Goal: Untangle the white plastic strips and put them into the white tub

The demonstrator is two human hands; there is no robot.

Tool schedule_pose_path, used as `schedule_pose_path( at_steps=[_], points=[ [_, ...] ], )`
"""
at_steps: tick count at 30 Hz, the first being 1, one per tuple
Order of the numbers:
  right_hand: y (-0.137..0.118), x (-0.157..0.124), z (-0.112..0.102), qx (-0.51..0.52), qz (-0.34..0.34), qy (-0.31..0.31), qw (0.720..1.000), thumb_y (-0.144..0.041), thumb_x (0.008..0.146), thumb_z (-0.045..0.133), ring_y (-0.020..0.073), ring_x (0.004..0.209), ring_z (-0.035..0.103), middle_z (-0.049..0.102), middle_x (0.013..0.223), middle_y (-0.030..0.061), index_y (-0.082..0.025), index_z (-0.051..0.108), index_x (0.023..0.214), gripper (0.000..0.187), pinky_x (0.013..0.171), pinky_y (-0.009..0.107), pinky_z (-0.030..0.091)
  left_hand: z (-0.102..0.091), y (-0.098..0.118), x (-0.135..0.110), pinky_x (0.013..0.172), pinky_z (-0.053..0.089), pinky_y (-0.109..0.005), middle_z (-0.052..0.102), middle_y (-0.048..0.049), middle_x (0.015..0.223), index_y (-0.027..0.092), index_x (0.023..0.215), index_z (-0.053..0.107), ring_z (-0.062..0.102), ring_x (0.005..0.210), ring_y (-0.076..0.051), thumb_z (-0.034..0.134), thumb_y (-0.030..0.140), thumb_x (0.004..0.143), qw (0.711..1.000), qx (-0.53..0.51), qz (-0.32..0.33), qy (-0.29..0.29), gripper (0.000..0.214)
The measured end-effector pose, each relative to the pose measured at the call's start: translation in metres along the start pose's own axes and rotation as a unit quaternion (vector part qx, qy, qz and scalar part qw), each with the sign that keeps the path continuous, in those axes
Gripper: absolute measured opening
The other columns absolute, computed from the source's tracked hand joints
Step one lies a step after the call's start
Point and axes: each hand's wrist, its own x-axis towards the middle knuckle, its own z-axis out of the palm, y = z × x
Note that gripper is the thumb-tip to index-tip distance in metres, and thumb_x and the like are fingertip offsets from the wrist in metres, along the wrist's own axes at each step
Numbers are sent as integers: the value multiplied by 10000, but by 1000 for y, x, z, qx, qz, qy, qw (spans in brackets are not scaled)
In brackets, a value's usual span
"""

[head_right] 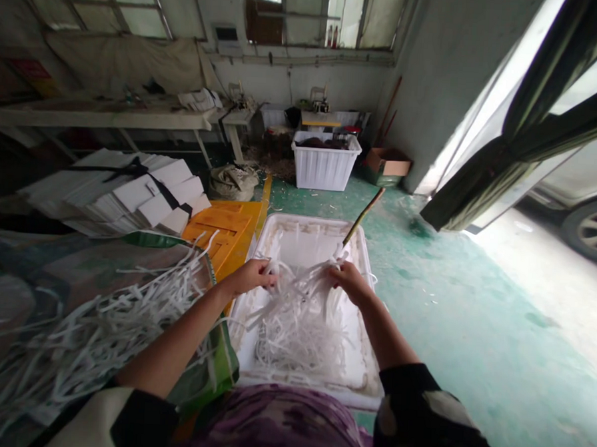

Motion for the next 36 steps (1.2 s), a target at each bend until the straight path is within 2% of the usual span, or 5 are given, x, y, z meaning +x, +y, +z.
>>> schedule_pose_path(
  at_steps=[10,17,24,30,36],
  points=[
    [-2,-4,4,33,10,-30,999,-261,597,662,98,506,525,610,654,1,-162,600,764,204,400,190,389,4,3,-2,615,471,-250,584,-1,758,132,832,614,547,685,-126,664,355,649,1000,-7,16,-10,292],
    [-28,-14,35,151,-32,-95,983,-274,699,616,132,653,600,635,768,10,-199,601,909,223,564,268,534,45,5,2,761,465,-282,623,-63,993,165,1181,513,579,880,-185,717,246,641,991,-51,75,-100,583],
    [11,-3,14,159,-64,213,962,-202,600,599,61,472,484,550,652,-38,-193,544,749,159,408,181,406,32,8,11,768,445,-275,628,-29,897,148,1057,576,564,819,-159,538,191,746,982,99,111,120,316],
    [8,-24,59,89,-34,-46,994,-342,638,701,136,674,610,614,893,-6,-258,492,1028,451,497,246,512,50,14,15,728,452,-286,621,-58,880,164,865,632,585,785,-190,586,157,674,941,312,130,-10,197],
    [41,-8,30,40,-58,125,990,-398,615,687,68,414,434,474,512,-66,-189,492,668,290,367,198,387,19,29,13,756,441,-265,615,-30,858,174,854,636,568,812,-168,548,80,648,933,306,174,71,243]
  ],
)
